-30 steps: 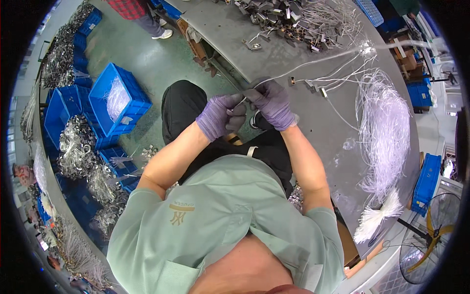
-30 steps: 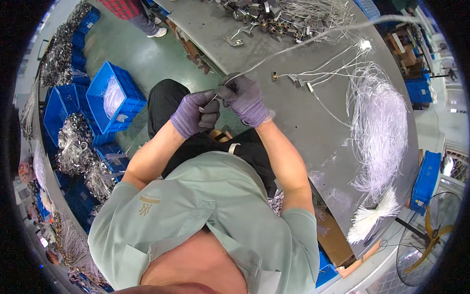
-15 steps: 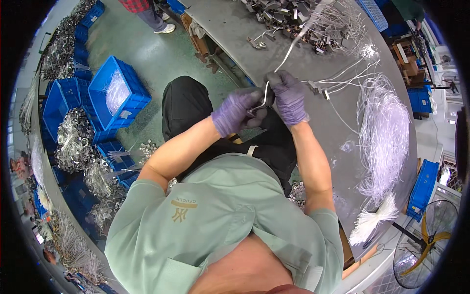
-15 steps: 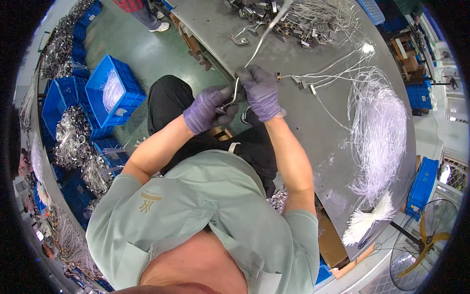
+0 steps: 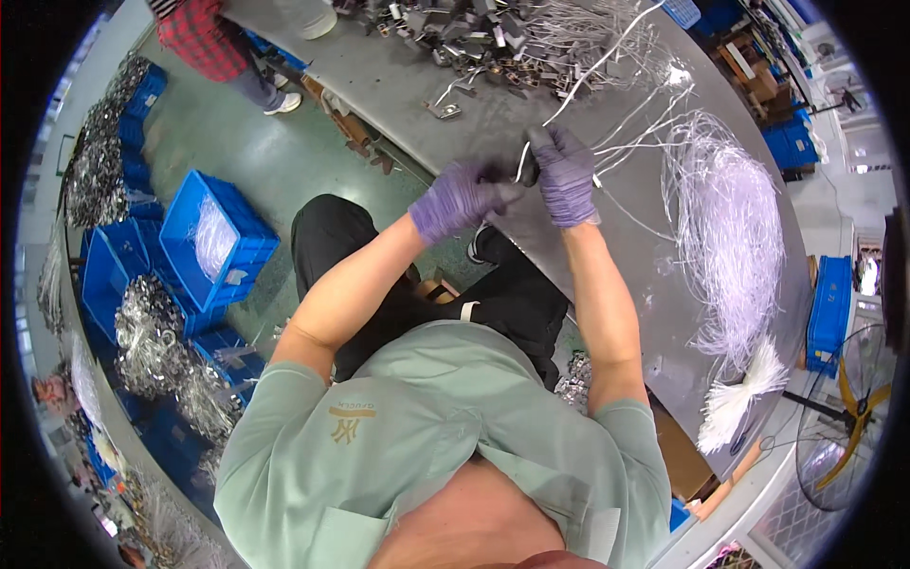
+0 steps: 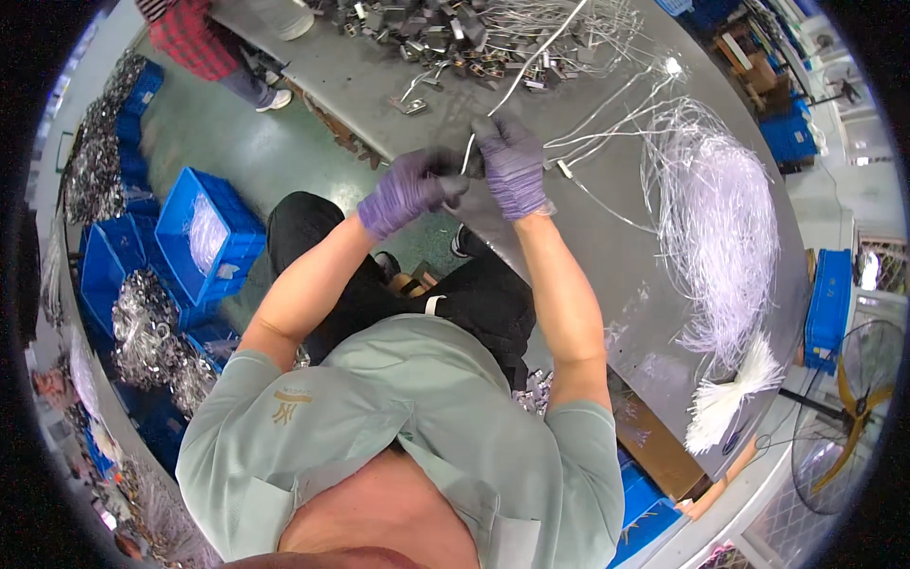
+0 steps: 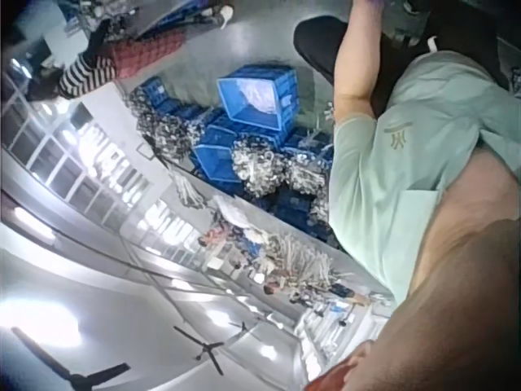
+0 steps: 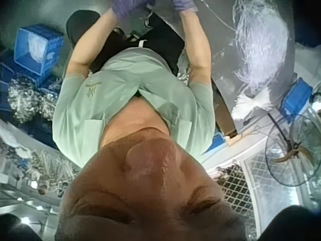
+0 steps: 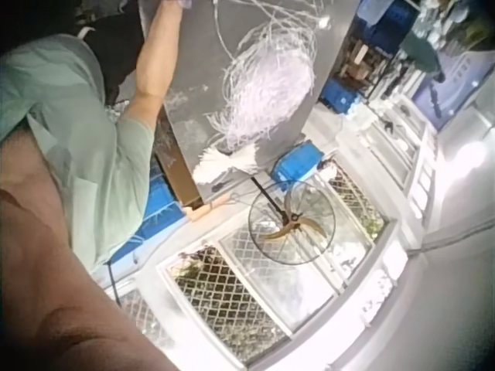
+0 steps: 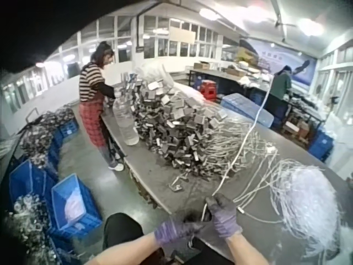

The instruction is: The person is sorting and bundling thin white wires at an electronics assembly station.

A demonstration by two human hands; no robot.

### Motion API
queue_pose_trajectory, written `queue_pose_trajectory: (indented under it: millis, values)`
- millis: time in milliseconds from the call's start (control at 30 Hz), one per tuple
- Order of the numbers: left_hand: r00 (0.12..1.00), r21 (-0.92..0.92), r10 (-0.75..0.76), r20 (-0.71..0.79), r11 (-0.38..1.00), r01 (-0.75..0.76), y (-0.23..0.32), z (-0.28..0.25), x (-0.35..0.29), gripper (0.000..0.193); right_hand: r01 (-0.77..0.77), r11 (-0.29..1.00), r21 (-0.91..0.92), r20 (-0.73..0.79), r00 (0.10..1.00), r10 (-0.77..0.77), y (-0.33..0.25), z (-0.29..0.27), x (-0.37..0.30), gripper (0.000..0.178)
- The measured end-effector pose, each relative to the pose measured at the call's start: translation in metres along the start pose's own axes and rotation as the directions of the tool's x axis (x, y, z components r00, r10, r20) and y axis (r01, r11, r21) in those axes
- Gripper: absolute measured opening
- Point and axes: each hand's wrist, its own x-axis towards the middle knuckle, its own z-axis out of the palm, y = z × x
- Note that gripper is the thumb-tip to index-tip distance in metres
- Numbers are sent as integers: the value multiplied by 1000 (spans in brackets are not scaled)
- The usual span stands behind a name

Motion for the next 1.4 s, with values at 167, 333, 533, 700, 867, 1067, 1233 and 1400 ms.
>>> queue_pose_trajectory:
  millis: [167, 333, 533, 700, 867, 1067, 1233, 1400]
  values:
    - [969, 594, 239, -67, 790, -153, -5, 2, 6, 25, 257, 923, -287, -106, 949, -297, 12, -3, -1, 31]
    - [988, 160, -49, -148, 984, 72, -1, 5, 31, 31, -81, 991, 102, -85, 992, 90, 16, -21, 18, 36]
    - [756, 780, 574, -314, 611, -139, -50, -66, 98, 60, -130, 920, -371, -159, 984, 75, 25, -122, 64, 37]
    - [782, 928, 517, -348, 309, 209, -64, -96, 130, 57, -251, 755, -606, -337, 940, 42, 110, -207, 35, 40]
    - [797, 833, 339, -501, 439, 337, -72, -116, 141, 46, -230, 402, -886, -189, 972, 138, 107, -170, -14, 40]
    - [881, 659, 210, -424, 739, 141, -69, -119, 130, 31, -178, 237, -955, -117, 962, 248, 100, -168, -19, 27]
    - [917, 271, 101, -387, 962, 8, -62, -108, 106, 28, -193, 356, -914, -123, 970, 210, 95, -173, -50, 29]
    - [925, -297, 56, -375, 938, -178, -68, -113, 84, 36, -325, 789, -522, -316, 932, 175, 99, -183, -99, 37]
